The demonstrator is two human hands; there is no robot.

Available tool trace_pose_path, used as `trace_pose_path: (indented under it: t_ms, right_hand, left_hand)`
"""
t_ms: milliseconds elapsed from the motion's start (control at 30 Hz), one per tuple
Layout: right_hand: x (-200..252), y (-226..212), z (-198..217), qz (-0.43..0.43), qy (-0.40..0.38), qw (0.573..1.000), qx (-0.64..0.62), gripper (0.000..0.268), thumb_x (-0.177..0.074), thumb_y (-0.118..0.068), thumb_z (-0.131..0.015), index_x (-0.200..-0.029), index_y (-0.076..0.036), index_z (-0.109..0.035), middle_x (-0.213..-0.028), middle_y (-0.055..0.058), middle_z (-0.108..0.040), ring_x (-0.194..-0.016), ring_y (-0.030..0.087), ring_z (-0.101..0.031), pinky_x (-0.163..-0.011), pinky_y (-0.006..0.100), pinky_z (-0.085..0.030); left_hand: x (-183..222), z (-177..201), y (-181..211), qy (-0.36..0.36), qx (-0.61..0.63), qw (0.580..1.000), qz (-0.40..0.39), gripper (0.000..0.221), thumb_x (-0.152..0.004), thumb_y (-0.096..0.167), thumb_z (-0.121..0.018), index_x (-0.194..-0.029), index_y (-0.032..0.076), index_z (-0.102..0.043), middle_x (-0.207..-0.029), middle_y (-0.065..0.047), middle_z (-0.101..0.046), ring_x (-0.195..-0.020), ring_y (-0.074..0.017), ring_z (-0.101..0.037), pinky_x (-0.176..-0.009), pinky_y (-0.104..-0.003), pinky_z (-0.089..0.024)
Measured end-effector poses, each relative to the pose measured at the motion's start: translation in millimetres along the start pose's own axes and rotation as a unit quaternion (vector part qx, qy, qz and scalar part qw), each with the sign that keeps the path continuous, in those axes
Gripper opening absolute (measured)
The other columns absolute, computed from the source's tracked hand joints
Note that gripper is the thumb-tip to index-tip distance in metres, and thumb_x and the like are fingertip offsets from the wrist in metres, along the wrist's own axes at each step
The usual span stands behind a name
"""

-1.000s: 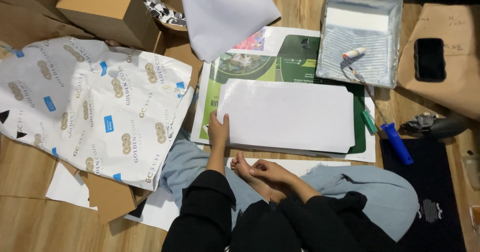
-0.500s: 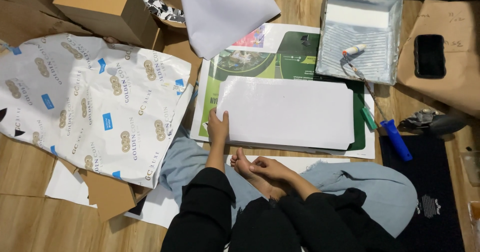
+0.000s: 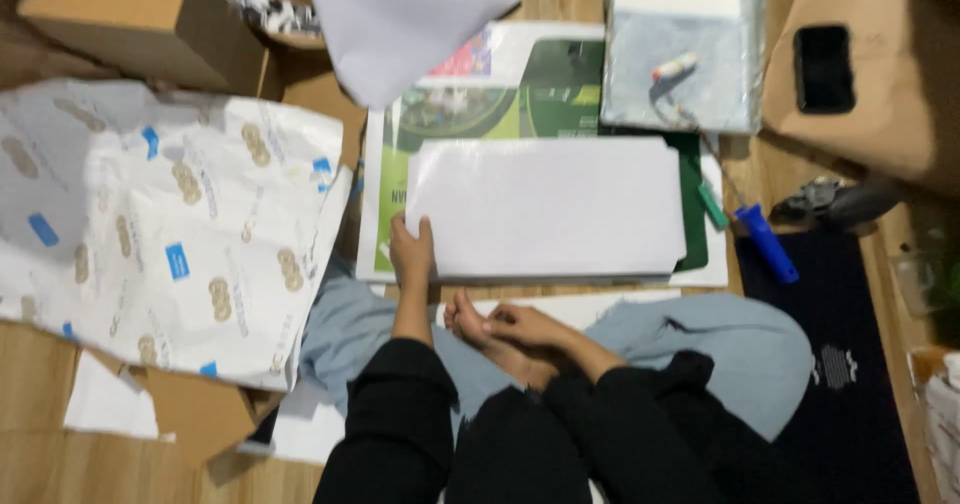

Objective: Applying a white liquid coating to paper sheets using a small paint roller on the floor of a print shop.

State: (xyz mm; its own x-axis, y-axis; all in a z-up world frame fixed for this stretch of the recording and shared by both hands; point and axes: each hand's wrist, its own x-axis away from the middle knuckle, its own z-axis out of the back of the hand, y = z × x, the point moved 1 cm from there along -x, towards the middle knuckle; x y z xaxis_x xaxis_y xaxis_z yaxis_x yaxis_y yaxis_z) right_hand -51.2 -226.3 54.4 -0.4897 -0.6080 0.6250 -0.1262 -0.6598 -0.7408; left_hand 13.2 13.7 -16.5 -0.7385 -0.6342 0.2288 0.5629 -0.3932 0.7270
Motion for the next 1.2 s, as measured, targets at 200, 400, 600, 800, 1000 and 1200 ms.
trace_pose_path:
  t_ms: [200,400,600,800,1000,1200]
  right_hand:
    - [9.6,-12.0,6.4,-0.006,0.002,1.000,-0.002,0.059,-0.080,-0.063,-0.059,-0.116,-0.017,-0.060,-0.110,0.018,-0.065,-0.108,0.037,-0.059,-0.092,0.045,-0.046]
    - [20.2,-29.1,9.2,-0.028,0.002,1.000,0.003,0.057,-0.079,-0.063,-0.058,-0.115,-0.020,-0.061,-0.110,0.015,-0.066,-0.110,0.034,-0.059,-0.093,0.045,-0.046]
    - [12.7,-21.2,6.1,-0.029,0.005,1.000,0.002,0.059,-0.079,-0.066,-0.057,-0.115,-0.019,-0.061,-0.109,0.014,-0.067,-0.108,0.034,-0.060,-0.091,0.045,-0.047]
    - [11.0,-17.7,6.8,-0.026,-0.002,1.000,0.006,0.059,-0.078,-0.065,-0.058,-0.115,-0.019,-0.061,-0.110,0.014,-0.066,-0.109,0.033,-0.060,-0.092,0.045,-0.047]
    - [0.5,-0.1,4.9,-0.022,-0.017,1.000,-0.010,0.064,-0.083,-0.061,-0.054,-0.121,-0.010,-0.057,-0.117,0.026,-0.059,-0.115,0.043,-0.053,-0.098,0.051,-0.041]
    - [12.7,-16.4,12.5,-0.018,-0.007,1.000,0.008,0.064,-0.076,-0.065,-0.061,-0.119,-0.019,-0.059,-0.112,0.020,-0.063,-0.111,0.038,-0.057,-0.093,0.048,-0.045]
  left_hand:
    - [-4.0,-3.8,-4.3,0.009,-0.003,1.000,0.010,0.042,-0.088,0.041,-0.057,-0.119,0.014,-0.049,-0.118,-0.013,-0.058,-0.111,-0.0356,-0.057,-0.094,-0.049,-0.045]
    - [12.4,10.8,18.5,0.008,-0.003,1.000,0.019,0.041,-0.089,0.039,-0.056,-0.120,0.013,-0.049,-0.119,-0.014,-0.057,-0.112,-0.0360,-0.056,-0.095,-0.050,-0.044]
    - [9.8,4.6,11.4,0.023,-0.002,1.000,0.016,0.040,-0.087,0.040,-0.057,-0.117,0.014,-0.049,-0.115,-0.012,-0.059,-0.109,-0.0348,-0.058,-0.094,-0.049,-0.045]
    - [16.7,12.1,22.7,0.030,0.010,1.000,0.004,0.038,-0.088,0.037,-0.057,-0.116,0.012,-0.050,-0.114,-0.014,-0.060,-0.108,-0.0360,-0.058,-0.092,-0.051,-0.046]
    - [-1.9,-2.0,-1.8,0.004,0.032,0.999,-0.001,0.041,-0.089,0.037,-0.057,-0.117,0.008,-0.049,-0.119,-0.020,-0.054,-0.112,-0.0416,-0.054,-0.097,-0.051,-0.042]
    - [11.8,7.7,15.3,0.024,-0.007,1.000,0.001,0.040,-0.088,0.038,-0.056,-0.118,0.011,-0.048,-0.118,-0.016,-0.057,-0.111,-0.0371,-0.056,-0.094,-0.051,-0.044]
